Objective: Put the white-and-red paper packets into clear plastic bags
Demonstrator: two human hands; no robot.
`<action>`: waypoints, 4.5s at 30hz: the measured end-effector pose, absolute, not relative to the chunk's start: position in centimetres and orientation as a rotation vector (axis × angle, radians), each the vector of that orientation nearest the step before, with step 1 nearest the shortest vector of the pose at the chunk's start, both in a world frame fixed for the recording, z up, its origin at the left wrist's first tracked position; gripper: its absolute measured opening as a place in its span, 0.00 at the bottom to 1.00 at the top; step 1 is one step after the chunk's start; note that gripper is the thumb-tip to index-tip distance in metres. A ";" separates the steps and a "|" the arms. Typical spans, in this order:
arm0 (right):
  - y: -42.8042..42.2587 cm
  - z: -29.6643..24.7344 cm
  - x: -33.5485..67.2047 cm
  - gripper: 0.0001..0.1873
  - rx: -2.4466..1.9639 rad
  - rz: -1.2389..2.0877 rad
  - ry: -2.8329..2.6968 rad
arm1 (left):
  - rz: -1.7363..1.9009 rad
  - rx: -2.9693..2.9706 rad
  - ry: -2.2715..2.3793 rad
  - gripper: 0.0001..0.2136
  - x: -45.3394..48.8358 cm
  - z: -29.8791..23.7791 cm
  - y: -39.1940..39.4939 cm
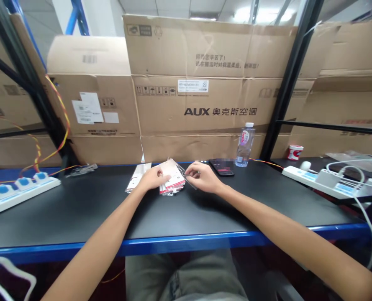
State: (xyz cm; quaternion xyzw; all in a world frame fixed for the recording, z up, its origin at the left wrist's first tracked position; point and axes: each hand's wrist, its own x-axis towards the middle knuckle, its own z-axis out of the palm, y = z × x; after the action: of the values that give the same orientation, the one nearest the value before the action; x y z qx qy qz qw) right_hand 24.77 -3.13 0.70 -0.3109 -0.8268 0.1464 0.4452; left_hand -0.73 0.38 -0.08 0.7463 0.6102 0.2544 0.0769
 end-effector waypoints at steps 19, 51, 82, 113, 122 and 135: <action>-3.9 0.0 23.6 0.06 -0.976 0.273 -2.128 | 1.253 1.511 1.425 0.20 0.1 0.4 0.0; -2.6 0.1 23.8 0.09 -0.958 1.197 -1.465 | 1.708 1.073 1.384 0.22 -0.9 1.7 0.4; -2.5 -0.2 23.9 0.10 -0.925 1.085 -1.532 | 1.570 1.230 1.218 0.19 -0.3 2.2 -0.7; -2.3 0.6 24.6 0.19 -0.861 0.721 -1.684 | 1.199 1.269 0.910 0.23 1.2 2.1 -2.3; -1.9 0.0 24.7 0.15 -0.902 0.653 -1.686 | 1.197 1.244 0.915 0.23 0.9 1.7 -2.1; -3.3 0.6 24.1 0.14 -0.842 0.725 -1.730 | 0.927 1.381 1.089 0.25 1.9 2.4 -3.9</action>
State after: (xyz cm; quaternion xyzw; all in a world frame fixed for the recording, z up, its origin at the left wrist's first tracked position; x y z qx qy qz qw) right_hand 24.10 -3.27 0.55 -0.3507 -0.7206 0.3019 0.5163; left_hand 1.91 -3.85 2.42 0.5824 0.4591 0.3908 0.5452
